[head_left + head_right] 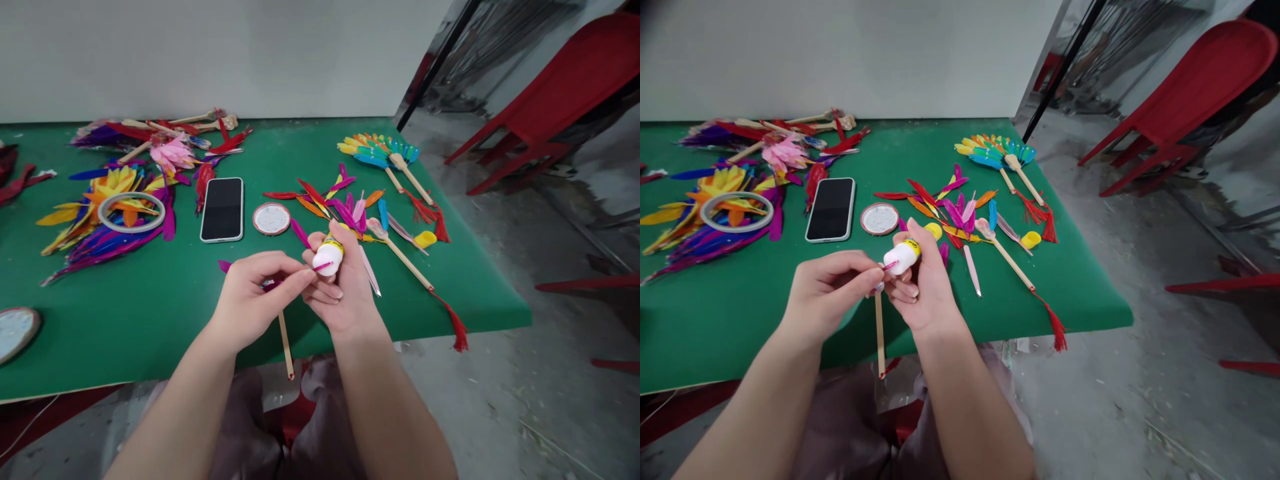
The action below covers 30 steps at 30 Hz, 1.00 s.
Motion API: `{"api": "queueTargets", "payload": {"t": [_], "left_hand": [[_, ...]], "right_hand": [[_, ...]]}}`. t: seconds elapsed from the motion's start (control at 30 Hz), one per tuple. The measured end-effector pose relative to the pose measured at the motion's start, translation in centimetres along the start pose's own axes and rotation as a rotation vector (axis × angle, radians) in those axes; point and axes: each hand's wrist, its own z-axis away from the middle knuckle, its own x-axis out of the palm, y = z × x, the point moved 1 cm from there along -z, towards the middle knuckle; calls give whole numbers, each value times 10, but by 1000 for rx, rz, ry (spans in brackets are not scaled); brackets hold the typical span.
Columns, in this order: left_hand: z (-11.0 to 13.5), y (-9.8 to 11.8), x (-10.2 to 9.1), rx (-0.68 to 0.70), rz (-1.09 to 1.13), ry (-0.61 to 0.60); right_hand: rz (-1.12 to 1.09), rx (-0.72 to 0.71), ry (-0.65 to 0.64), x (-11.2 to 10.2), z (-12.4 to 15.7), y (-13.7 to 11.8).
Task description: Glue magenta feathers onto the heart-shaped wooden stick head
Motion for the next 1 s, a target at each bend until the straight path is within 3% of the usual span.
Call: {"api": "queueTargets", "payload": {"t": [0.23, 0.6, 0.73, 1.0], "left_hand": [[1, 0, 0, 14, -52, 69], [0, -1, -2, 77, -178, 30], [-1, -1, -3, 73, -215, 33], [-2, 0, -1, -1, 56, -108]], "right_hand": [[-3, -17, 18, -2, -1, 1], [0, -20, 94, 0, -1, -1], [-10, -6, 48, -3, -1, -2], [-23, -3, 11, -5, -3, 0]]}}
